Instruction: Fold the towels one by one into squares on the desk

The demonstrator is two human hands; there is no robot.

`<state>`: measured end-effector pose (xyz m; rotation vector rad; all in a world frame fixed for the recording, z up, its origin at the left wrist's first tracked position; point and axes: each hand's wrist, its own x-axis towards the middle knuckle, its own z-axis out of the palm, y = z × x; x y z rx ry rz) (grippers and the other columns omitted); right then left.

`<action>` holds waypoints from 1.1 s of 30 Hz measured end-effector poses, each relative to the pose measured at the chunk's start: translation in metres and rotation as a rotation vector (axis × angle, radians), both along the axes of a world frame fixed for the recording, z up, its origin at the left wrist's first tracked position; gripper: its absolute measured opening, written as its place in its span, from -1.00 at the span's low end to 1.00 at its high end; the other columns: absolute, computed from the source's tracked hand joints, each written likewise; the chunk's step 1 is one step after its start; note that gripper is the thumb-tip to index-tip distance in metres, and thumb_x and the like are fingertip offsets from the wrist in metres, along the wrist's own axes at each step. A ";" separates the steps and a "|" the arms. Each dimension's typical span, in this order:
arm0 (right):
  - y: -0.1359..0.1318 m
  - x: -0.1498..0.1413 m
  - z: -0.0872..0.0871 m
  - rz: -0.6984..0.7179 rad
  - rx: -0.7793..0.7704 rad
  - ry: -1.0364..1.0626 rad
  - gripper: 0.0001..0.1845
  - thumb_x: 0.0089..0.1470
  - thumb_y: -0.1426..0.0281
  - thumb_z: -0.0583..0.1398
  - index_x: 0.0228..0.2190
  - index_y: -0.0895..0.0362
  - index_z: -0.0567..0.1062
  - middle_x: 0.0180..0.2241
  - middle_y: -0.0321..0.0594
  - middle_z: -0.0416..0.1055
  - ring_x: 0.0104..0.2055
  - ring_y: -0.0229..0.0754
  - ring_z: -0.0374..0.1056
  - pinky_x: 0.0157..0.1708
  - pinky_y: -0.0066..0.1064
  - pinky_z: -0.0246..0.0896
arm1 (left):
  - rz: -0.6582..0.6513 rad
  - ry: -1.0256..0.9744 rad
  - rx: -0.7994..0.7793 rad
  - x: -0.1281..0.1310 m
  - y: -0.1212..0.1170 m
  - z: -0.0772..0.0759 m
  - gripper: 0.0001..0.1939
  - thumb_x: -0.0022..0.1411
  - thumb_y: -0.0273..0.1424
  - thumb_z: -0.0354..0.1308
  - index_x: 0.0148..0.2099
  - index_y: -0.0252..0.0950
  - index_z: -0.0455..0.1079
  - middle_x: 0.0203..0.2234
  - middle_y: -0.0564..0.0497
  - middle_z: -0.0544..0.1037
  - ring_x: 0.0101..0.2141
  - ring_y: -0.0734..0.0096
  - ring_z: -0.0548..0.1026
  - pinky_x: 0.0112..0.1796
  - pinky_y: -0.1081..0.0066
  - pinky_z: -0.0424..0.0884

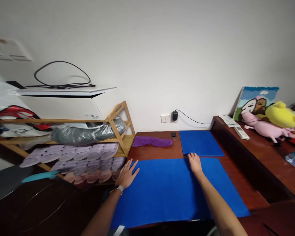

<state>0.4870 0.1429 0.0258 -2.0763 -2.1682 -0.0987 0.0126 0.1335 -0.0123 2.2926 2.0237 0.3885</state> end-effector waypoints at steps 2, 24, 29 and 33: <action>-0.003 0.000 0.000 0.012 -0.012 0.008 -0.67 0.28 0.52 0.06 -0.06 0.08 0.55 -0.05 -0.06 0.52 0.01 -0.01 0.34 -0.04 -0.29 0.11 | 0.001 0.001 0.007 0.000 0.000 0.000 -0.37 0.47 0.01 -0.06 0.49 0.00 0.11 0.50 -0.04 0.08 0.46 0.11 0.04 0.36 0.07 0.08; -0.038 -0.114 -0.019 0.434 -0.157 0.321 -0.29 0.43 0.04 -0.15 0.44 0.09 0.10 0.47 -0.11 0.00 0.51 -0.07 -0.11 0.47 -0.03 -0.22 | -0.003 0.020 0.001 -0.001 -0.001 0.000 -0.36 0.48 0.03 -0.09 0.50 0.01 0.09 0.50 -0.05 0.08 0.45 0.09 0.05 0.35 0.04 0.10; -0.051 0.009 -0.035 0.164 -0.134 0.247 -0.28 0.39 0.02 -0.15 0.43 0.04 0.14 0.46 -0.18 0.03 0.51 -0.07 -0.10 0.47 0.00 -0.24 | 0.008 0.015 -0.012 0.000 -0.001 0.001 -0.36 0.48 0.02 -0.08 0.49 0.01 0.09 0.50 -0.05 0.06 0.45 0.09 0.04 0.36 0.03 0.08; -0.058 0.127 -0.055 -0.221 -0.091 0.190 -0.25 0.30 0.10 -0.16 0.39 0.11 0.22 0.43 -0.11 0.12 0.50 0.03 -0.06 0.45 0.02 -0.17 | 0.007 0.009 -0.010 -0.001 -0.001 0.001 -0.35 0.47 0.05 -0.09 0.50 0.02 0.09 0.50 -0.04 0.08 0.45 0.06 0.06 0.35 0.02 0.09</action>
